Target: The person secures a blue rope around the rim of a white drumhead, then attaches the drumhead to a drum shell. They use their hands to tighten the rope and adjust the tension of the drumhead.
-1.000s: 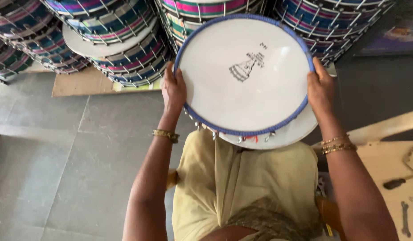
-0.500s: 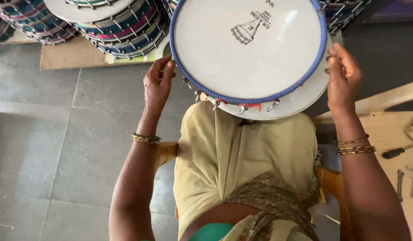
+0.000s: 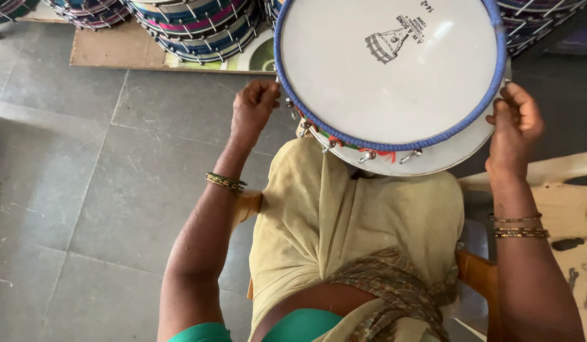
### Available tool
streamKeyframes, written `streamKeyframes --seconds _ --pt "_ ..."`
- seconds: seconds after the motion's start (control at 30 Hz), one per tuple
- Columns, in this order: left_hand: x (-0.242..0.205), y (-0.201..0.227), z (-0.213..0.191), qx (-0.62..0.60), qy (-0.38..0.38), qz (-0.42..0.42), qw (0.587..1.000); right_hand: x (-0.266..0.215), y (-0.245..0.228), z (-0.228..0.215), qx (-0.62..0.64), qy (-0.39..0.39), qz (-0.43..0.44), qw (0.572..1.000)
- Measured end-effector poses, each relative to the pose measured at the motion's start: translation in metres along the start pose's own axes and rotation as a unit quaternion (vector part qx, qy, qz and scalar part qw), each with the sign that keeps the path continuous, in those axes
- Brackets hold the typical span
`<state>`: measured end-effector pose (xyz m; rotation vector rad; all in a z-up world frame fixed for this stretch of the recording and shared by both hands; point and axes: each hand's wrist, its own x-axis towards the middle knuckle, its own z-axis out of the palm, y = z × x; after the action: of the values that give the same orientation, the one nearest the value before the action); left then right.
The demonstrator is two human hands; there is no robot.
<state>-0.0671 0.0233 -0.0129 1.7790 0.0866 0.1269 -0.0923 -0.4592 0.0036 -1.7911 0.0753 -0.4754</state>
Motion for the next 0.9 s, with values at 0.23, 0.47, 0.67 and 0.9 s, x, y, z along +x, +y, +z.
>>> streamKeyframes --seconds 0.23,0.47,0.67,0.9 --pt "-0.010 -0.002 -0.004 0.206 -0.112 0.120 0.965 0.000 0.029 -0.009 0.106 -0.100 0.066 0.987" --pt "-0.019 0.013 0.003 0.220 -0.054 0.175 0.958 -0.006 0.008 0.006 0.072 -0.125 0.063 0.988" --pt "-0.025 0.015 0.011 0.241 0.003 0.183 0.953 0.002 0.012 0.015 0.062 -0.129 0.053 0.988" --pt "-0.008 -0.006 0.015 0.210 0.074 0.115 0.968 0.010 0.038 -0.017 0.088 -0.157 0.098 0.979"
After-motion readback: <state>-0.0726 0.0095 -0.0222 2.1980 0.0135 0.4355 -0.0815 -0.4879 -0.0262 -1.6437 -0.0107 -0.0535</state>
